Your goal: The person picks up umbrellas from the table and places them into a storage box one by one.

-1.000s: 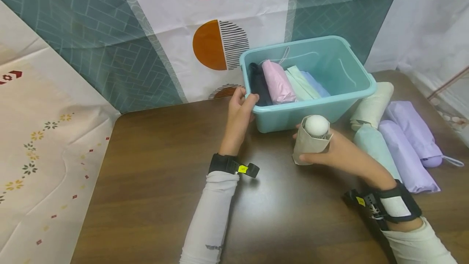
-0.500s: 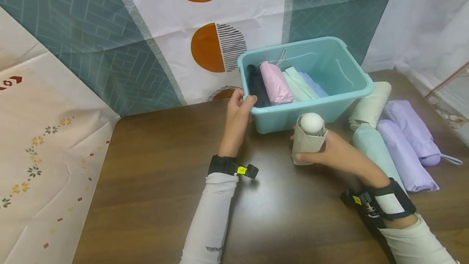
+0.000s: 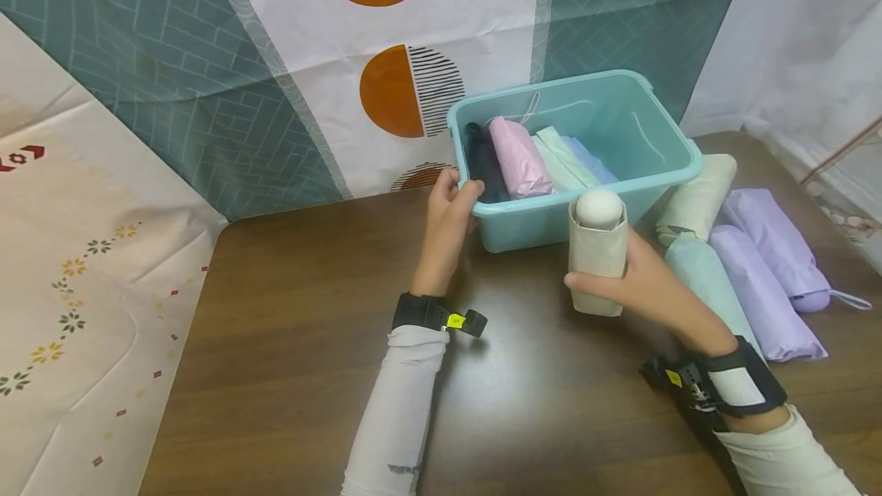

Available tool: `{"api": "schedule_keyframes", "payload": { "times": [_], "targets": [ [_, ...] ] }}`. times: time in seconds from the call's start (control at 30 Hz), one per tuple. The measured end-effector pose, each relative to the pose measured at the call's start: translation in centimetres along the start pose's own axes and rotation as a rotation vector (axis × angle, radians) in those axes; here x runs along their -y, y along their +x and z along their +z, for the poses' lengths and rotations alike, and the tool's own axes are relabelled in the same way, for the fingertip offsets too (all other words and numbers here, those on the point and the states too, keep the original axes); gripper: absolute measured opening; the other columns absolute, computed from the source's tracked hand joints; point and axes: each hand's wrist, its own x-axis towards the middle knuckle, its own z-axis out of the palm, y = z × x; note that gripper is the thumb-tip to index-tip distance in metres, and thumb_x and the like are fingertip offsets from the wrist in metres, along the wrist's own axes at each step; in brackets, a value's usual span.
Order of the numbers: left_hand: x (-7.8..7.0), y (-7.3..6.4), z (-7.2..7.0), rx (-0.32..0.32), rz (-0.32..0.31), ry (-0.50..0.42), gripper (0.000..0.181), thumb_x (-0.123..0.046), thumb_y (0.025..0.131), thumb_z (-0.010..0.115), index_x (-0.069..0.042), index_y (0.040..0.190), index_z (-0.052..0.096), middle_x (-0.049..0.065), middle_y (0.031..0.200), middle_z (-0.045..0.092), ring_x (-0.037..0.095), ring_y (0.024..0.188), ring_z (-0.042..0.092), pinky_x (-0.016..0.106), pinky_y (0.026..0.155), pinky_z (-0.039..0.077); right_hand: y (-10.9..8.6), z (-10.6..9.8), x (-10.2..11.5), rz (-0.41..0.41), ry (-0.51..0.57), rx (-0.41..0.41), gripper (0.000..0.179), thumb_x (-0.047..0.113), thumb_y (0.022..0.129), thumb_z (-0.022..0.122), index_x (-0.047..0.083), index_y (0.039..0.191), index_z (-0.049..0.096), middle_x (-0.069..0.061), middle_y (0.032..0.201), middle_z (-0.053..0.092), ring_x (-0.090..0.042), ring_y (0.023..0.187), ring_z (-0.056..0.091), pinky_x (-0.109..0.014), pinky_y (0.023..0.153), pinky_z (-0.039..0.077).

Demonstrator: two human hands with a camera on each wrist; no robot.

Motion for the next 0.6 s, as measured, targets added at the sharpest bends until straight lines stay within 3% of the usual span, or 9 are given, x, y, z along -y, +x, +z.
{"api": "schedule_keyframes", "payload": {
  "times": [0.13, 0.27, 0.47, 0.6],
  "targets": [
    [0.1, 0.0, 0.0, 0.0, 0.005, 0.007, 0.02, -0.028, 0.088, 0.055, -0.014, 0.1, 0.048, 0.009, 0.077, 0.04, 0.035, 0.068, 0.039, 0.031, 0.059, 0.037, -0.5, -0.3, 0.9, 0.018, 0.047, -0.058, 0.064, 0.017, 0.081, 0.077, 0.018, 0.134, 0.041, -0.004, 0.111, 0.054, -0.021, 0.096, 0.054, -0.031, 0.081, 0.045],
    [0.0, 0.1, 0.0, 0.0, 0.02, 0.014, 0.019, -0.027, 0.088, 0.055, -0.013, 0.1, 0.049, 0.008, 0.074, 0.039, 0.026, 0.062, 0.038, 0.028, 0.055, 0.035, -0.9, -0.7, 1.9, 0.051, 0.077, -0.068, 0.059, 0.018, 0.085, 0.073, 0.018, 0.134, 0.04, -0.006, 0.111, 0.053, -0.022, 0.095, 0.055, -0.035, 0.078, 0.047],
    [-0.2, 0.1, 0.0, -0.003, 0.044, 0.038, 0.019, -0.025, 0.088, 0.053, -0.012, 0.101, 0.048, 0.008, 0.077, 0.041, 0.03, 0.066, 0.041, 0.03, 0.058, 0.037, -0.8, -1.0, 2.5, 0.108, 0.029, -0.125, 0.054, 0.026, 0.086, 0.073, 0.017, 0.131, 0.045, -0.006, 0.108, 0.055, -0.024, 0.088, 0.059, -0.038, 0.07, 0.05],
    [-0.3, 0.0, 0.0, 0.0, 0.067, 0.106, 0.021, -0.026, 0.088, 0.05, -0.011, 0.102, 0.047, 0.009, 0.084, 0.043, 0.024, 0.073, 0.045, 0.029, 0.062, 0.04, -0.7, -1.6, 2.3, 0.144, 0.006, -0.182, 0.053, 0.031, 0.085, 0.073, 0.02, 0.131, 0.047, -0.006, 0.106, 0.056, -0.023, 0.083, 0.061, -0.037, 0.067, 0.051]
  ]
}}
